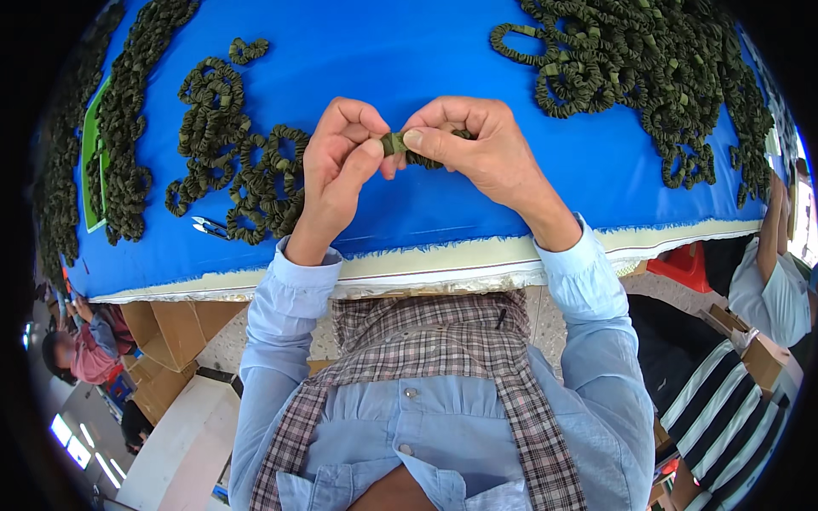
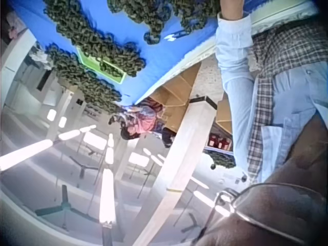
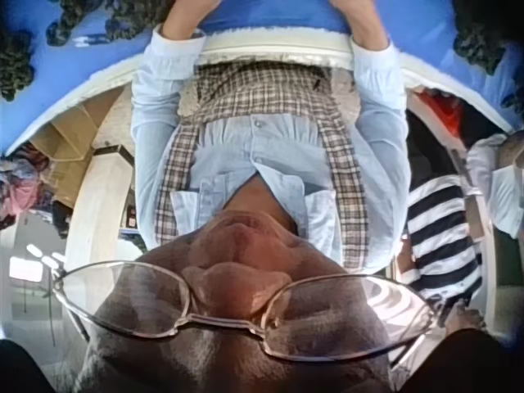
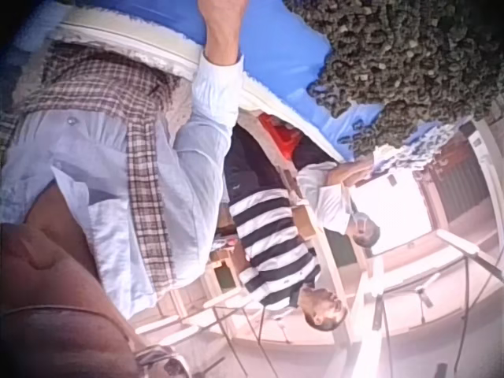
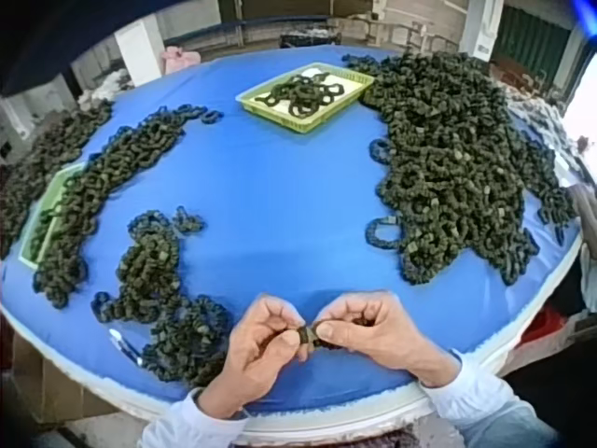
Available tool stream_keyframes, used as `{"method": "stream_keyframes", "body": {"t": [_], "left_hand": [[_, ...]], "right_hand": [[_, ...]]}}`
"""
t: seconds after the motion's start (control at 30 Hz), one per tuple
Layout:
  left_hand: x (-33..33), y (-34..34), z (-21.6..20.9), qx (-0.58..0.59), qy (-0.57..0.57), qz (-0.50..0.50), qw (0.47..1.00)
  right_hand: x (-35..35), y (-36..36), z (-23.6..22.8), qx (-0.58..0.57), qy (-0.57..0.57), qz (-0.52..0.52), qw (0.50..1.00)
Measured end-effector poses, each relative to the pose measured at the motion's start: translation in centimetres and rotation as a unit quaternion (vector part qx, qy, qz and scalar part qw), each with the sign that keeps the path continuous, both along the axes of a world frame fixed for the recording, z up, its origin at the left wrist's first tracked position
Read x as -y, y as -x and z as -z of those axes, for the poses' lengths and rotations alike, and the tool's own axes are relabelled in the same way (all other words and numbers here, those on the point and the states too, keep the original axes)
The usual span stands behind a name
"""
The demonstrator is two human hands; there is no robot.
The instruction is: The person sits at a blue table and repeatedly picks up green camouflage cords, folding and twisting them by hand into compact loops. The finished loops are placed into a green tray on the table. The process is repetitive and involves handling the cords one at a time.
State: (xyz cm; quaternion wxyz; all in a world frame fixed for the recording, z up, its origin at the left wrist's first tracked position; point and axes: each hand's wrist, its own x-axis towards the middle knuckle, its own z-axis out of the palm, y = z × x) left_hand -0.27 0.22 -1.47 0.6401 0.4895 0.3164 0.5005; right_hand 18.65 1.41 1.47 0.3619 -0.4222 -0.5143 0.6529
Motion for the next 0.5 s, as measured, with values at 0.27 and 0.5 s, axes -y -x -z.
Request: {"method": "stream_keyframes", "body": {"t": [0.27,0.5], "left_hand": [[-0.5,-0.1,0.2,0.025,0.055,0.003,0.998],[-0.3,-0.2,-0.2,-0.056,0.002,-0.026,0.998]], "right_hand": [[0.4,0.3,1.4,-0.008,-0.008,0.080,0.997],[0.6,0.6,1.0,-0.029,-0.027,0.081,0.996]]}}
